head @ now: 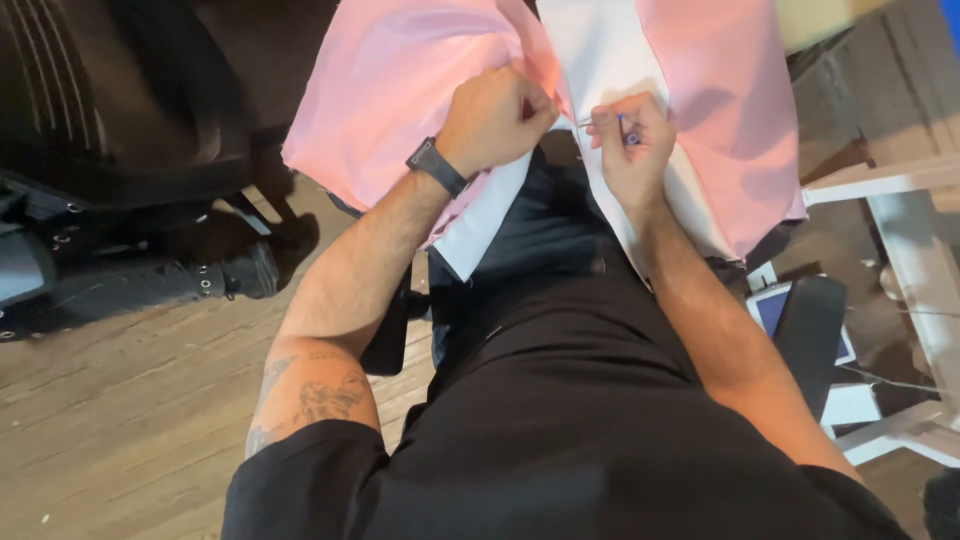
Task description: Trimming excess fabric or removing stitches from a multicolored garment using a small hand tool.
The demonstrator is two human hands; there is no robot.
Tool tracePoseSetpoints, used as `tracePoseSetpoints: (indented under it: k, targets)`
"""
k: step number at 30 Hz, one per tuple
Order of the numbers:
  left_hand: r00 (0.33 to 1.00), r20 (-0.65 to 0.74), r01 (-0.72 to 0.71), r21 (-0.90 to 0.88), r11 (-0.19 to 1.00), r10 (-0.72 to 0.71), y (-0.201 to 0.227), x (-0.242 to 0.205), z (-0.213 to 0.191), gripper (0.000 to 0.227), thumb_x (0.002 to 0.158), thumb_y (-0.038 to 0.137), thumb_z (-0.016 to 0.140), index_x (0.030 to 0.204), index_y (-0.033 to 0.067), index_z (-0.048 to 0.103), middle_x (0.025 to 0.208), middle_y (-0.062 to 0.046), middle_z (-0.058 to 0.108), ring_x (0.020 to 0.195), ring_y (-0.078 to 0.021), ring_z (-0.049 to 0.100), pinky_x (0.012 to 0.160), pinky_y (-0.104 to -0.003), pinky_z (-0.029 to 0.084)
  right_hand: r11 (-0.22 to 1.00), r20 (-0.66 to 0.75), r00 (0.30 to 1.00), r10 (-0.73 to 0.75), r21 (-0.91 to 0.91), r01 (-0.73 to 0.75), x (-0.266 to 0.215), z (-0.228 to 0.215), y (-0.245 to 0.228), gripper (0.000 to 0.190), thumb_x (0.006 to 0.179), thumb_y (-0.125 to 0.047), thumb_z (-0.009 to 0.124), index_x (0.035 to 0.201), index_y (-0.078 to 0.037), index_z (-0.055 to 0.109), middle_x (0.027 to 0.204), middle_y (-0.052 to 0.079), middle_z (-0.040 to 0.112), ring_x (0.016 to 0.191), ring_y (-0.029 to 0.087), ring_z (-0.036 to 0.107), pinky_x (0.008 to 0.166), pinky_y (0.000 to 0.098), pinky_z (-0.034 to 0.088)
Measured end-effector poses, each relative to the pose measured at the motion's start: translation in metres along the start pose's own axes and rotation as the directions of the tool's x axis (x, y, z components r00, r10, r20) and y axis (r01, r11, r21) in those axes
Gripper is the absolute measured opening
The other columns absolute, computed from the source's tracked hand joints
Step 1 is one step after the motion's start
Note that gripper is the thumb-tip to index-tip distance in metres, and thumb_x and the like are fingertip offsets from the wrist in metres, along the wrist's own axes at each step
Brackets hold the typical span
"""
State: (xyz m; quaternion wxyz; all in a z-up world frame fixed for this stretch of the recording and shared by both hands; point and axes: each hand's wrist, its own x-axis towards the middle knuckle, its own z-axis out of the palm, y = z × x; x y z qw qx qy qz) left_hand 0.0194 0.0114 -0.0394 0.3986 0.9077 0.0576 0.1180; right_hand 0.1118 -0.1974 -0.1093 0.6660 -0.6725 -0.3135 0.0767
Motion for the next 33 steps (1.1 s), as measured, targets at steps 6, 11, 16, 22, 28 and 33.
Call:
tracePoseSetpoints:
  k: [6,11,16,22,28,33]
  targets:
    - [0.999,0.030,0.043,-0.007,0.999,-0.043,0.006,-0.003,-0.002,0.020,0.085,0.026,0.072,0.073,0.0116,0.078,0.062,-0.006,0.069,0.054,-0.0267,0.065,0.053,-0.040,0.049,0.971,0.060,0.994,-0.090,-0.218,0.101,-0.005,-0.002,-0.002,0.016,0.109,-0.009,0.075,0.099,-0.001,0.064,0.076,0.004,0.063,0.066,0.008,0.055,0.059,0.0242,0.043]
    - [0.997,0.055,0.053,-0.037,0.998,-0.051,0.010,-0.003,-0.004,0.020,0.086,0.025,0.072,0.071,0.0120,0.078,0.061,-0.006,0.069,0.053,-0.0257,0.064,0.053,-0.039,0.049,0.982,0.062,0.994,-0.086,-0.166,0.095,-0.003,-0.002,-0.011,0.015,0.109,-0.010,0.074,0.102,-0.002,0.064,0.081,0.003,0.068,0.072,0.007,0.065,0.063,0.0229,0.049]
    - [0.992,0.083,0.102,-0.043,0.994,-0.098,0.013,-0.003,-0.007,0.023,0.087,0.025,0.072,0.070,0.0114,0.076,0.060,-0.005,0.069,0.052,-0.0248,0.064,0.053,-0.038,0.048,0.972,0.049,0.992,-0.116,-0.198,0.124,-0.004,-0.001,-0.012,0.016,0.107,-0.011,0.074,0.100,-0.001,0.064,0.080,0.005,0.068,0.070,0.008,0.065,0.061,0.0229,0.049]
    - [0.994,0.066,0.095,-0.060,0.994,-0.091,0.012,-0.004,-0.007,0.019,0.086,0.025,0.072,0.072,0.0130,0.078,0.062,-0.004,0.070,0.053,-0.0227,0.065,0.053,-0.036,0.049,0.982,0.063,0.995,-0.083,-0.164,0.093,-0.003,-0.001,-0.011,0.016,0.108,-0.010,0.074,0.101,-0.001,0.064,0.084,0.005,0.069,0.072,0.008,0.066,0.062,0.0222,0.050]
    - [0.996,0.047,0.076,-0.064,0.995,-0.073,0.009,-0.005,-0.005,0.018,0.086,0.025,0.072,0.074,0.0126,0.078,0.063,-0.004,0.071,0.054,-0.0232,0.066,0.053,-0.036,0.050,0.977,0.132,0.990,-0.057,-0.196,0.082,0.000,0.003,-0.019,0.015,0.105,-0.008,0.078,0.099,-0.001,0.066,0.075,0.004,0.065,0.066,0.007,0.057,0.058,0.0231,0.044]
    - [0.999,0.021,0.036,-0.036,0.999,-0.035,0.009,-0.005,-0.002,0.016,0.085,0.023,0.072,0.076,0.0122,0.079,0.063,-0.006,0.070,0.055,-0.0245,0.066,0.053,-0.037,0.050,0.976,0.088,0.996,-0.032,-0.213,0.050,-0.001,-0.003,0.000,0.012,0.103,-0.007,0.079,0.099,-0.001,0.069,0.076,0.005,0.064,0.064,0.008,0.053,0.058,0.0237,0.041]
